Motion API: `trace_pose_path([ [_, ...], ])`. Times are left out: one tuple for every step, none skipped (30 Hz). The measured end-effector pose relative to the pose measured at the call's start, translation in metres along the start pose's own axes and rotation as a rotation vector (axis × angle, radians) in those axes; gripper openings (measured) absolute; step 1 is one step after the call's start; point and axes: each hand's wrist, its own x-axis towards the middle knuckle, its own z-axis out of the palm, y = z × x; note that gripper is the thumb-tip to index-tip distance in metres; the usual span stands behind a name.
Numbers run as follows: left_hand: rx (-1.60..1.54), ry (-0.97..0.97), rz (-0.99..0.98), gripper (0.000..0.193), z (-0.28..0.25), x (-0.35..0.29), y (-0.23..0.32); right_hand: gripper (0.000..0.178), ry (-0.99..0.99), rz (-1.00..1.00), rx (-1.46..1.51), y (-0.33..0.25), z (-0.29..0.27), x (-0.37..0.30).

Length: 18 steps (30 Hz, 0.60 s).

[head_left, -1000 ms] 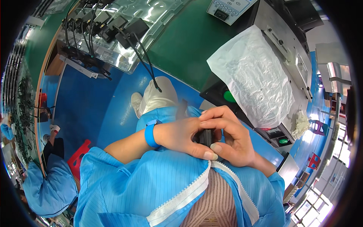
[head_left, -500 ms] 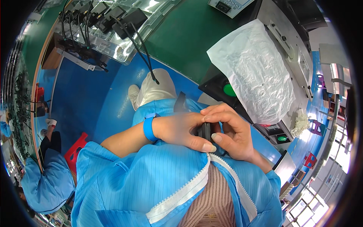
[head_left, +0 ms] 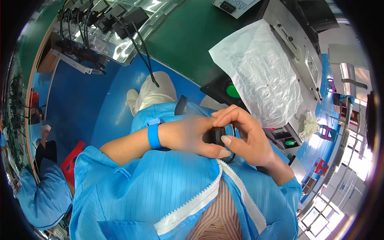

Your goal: Assembling and testing handheld electronic components using a press machine and handheld diagnostic equipment.

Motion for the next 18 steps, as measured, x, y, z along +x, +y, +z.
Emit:
trace_pose_path([
  [0.015,0.024,0.014,0.055,0.002,0.000,-0.001,0.030,0.000,0.004,-0.006,-0.002,-0.001,0.000],
  [0.029,0.048,0.027,0.054,0.003,0.001,-0.001,0.030,-0.009,0.025,-0.024,-0.004,-0.001,0.000],
  [0.029,0.045,0.030,0.054,0.005,0.002,-0.001,0.029,-0.015,0.042,-0.039,-0.006,-0.002,-0.001],
  [0.033,0.067,0.037,0.053,0.008,0.003,-0.001,0.029,-0.012,0.044,-0.042,-0.008,-0.003,-0.002],
  [0.036,0.090,0.042,0.053,0.009,0.004,-0.001,0.028,0.008,0.063,-0.049,-0.009,-0.003,-0.003],
  [0.034,0.088,0.047,0.053,0.010,0.004,-0.001,0.027,0.027,0.084,-0.058,-0.010,-0.003,-0.003],
  [0.045,0.094,0.019,0.052,0.010,0.005,0.001,0.027,0.029,0.087,-0.062,-0.011,-0.004,-0.003],
  [0.057,0.099,-0.010,0.052,0.010,0.006,0.002,0.026,0.028,0.090,-0.104,-0.012,-0.006,-0.003],
  [0.054,0.096,-0.005,0.052,0.010,0.006,0.004,0.025,0.027,0.093,-0.147,-0.012,-0.008,-0.004],
  [0.057,0.097,-0.036,0.051,0.010,0.007,0.007,0.025,0.028,0.097,-0.151,-0.012,-0.008,-0.004],
  [0.060,0.098,-0.068,0.051,0.010,0.008,0.009,0.025,0.037,0.112,-0.171,-0.013,-0.009,-0.005],
  [0.056,0.094,-0.063,0.051,0.011,0.008,0.009,0.025,0.046,0.127,-0.191,-0.013,-0.010,-0.006],
  [0.078,0.112,-0.071,0.050,0.012,0.009,0.010,0.025,0.048,0.133,-0.195,-0.015,-0.010,-0.007],
  [0.101,0.130,-0.079,0.050,0.013,0.010,0.010,0.025,0.044,0.198,-0.173,-0.018,-0.011,-0.008],
  [0.098,0.126,-0.075,0.050,0.015,0.010,0.009,0.024,0.042,0.262,-0.151,-0.020,-0.011,-0.009],
  [0.099,0.147,-0.068,0.050,0.016,0.011,0.009,0.024,0.045,0.266,-0.154,-0.019,-0.009,-0.011],
  [0.100,0.168,-0.062,0.050,0.017,0.012,0.009,0.023,0.101,0.268,0.001,-0.017,-0.005,-0.012],
  [0.098,0.165,-0.059,0.050,0.018,0.012,0.008,0.022,0.156,0.267,0.157,-0.016,-0.002,-0.013],
])
